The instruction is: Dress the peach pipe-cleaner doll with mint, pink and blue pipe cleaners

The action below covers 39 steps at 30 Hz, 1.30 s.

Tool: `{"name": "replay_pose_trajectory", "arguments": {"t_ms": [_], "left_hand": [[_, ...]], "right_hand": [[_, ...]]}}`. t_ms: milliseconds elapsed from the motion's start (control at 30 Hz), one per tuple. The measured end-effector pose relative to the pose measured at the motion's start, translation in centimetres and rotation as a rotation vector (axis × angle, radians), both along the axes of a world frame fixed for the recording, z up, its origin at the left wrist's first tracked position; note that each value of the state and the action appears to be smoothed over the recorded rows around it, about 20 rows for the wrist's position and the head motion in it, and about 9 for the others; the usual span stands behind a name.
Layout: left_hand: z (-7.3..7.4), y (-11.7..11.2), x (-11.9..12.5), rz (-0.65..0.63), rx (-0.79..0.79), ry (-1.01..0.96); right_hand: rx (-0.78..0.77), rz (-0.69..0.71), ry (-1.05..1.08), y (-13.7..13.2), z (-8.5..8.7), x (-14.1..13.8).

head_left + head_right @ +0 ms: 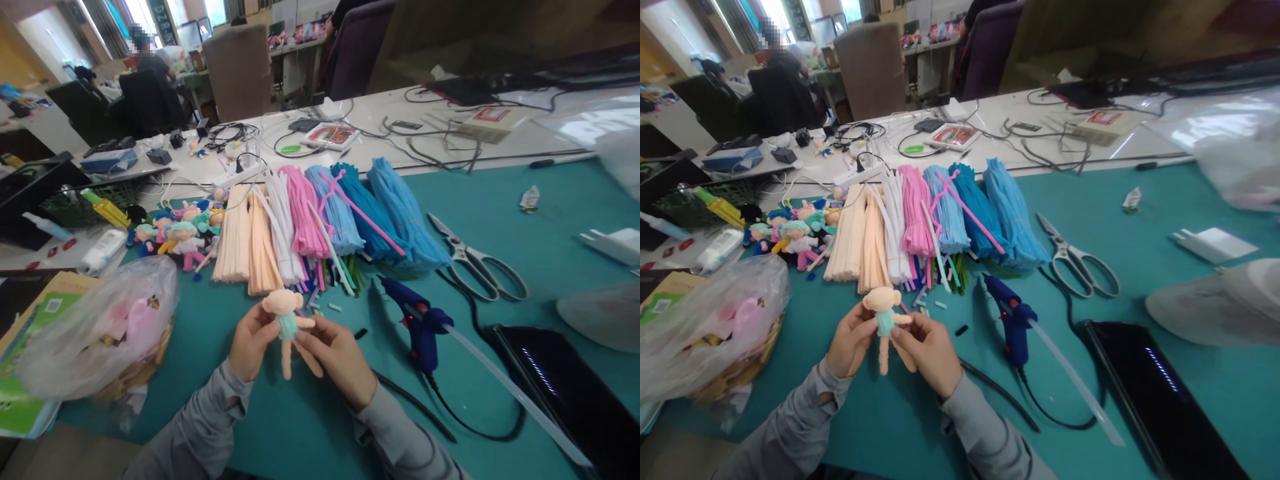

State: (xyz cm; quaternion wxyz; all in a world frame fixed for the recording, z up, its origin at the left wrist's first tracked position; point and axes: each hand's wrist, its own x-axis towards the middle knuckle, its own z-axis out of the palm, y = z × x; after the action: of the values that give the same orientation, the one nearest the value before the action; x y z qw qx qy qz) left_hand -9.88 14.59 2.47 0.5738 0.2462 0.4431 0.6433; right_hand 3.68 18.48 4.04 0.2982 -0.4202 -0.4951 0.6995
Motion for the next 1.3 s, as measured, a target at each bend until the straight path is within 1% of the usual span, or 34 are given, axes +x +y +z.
{"name": "replay_pose_trajectory", "arguments": {"t_ms": [133,233,300,400,500,733,900,1033,1133,1233,1300], "left_hand": [[-0.4,-0.1,-0.1,-0.007,0.025,0.057],[-0.5,-0.1,-0.2,0.041,0.005,0.047],[-0.3,0.0,-0.2,0.084,-0.013,0.028],[-0.1,0.1,-0.3,0.124,-0.026,-0.003],[0.1,0.2,-0.2,0.127,-0.027,-0.013],[0.8,0.3,0.0,0.155,-0.018,-0.02],[0.8,0.3,-0.1,0.149,0.008,-0.029],[0.7,0.4,-0.1,0.163,0.002,-0.026],[0.6,0.4,-0.1,0.171,-0.012,-0.02],[0.4,0.3,-0.2,0.172,-0.018,-0.018],[0.2,0.3,-0.2,0.17,-0.016,-0.008]], "right_hand": [[-0.016,0.009,-0.001,-0.1,-0.2,-0.2],[-0.018,-0.007,0.022,0.1,-0.1,-0.2],[0.012,-0.069,0.03,0.2,-0.1,0.0],[0.108,-0.2,0.027,0.5,0.0,0.4],[0.184,-0.255,0.044,0.6,0.0,0.6],[0.231,-0.178,0.029,0.4,0.5,0.7],[0.254,-0.139,0.041,0.2,0.7,0.7],[0.219,-0.151,0.001,0.2,0.4,0.7],[0.22,-0.178,-0.051,0.2,0.1,0.7],[0.202,-0.209,-0.008,0.3,0.0,0.7],[0.166,-0.194,0.04,0.3,0.0,0.6]]}}
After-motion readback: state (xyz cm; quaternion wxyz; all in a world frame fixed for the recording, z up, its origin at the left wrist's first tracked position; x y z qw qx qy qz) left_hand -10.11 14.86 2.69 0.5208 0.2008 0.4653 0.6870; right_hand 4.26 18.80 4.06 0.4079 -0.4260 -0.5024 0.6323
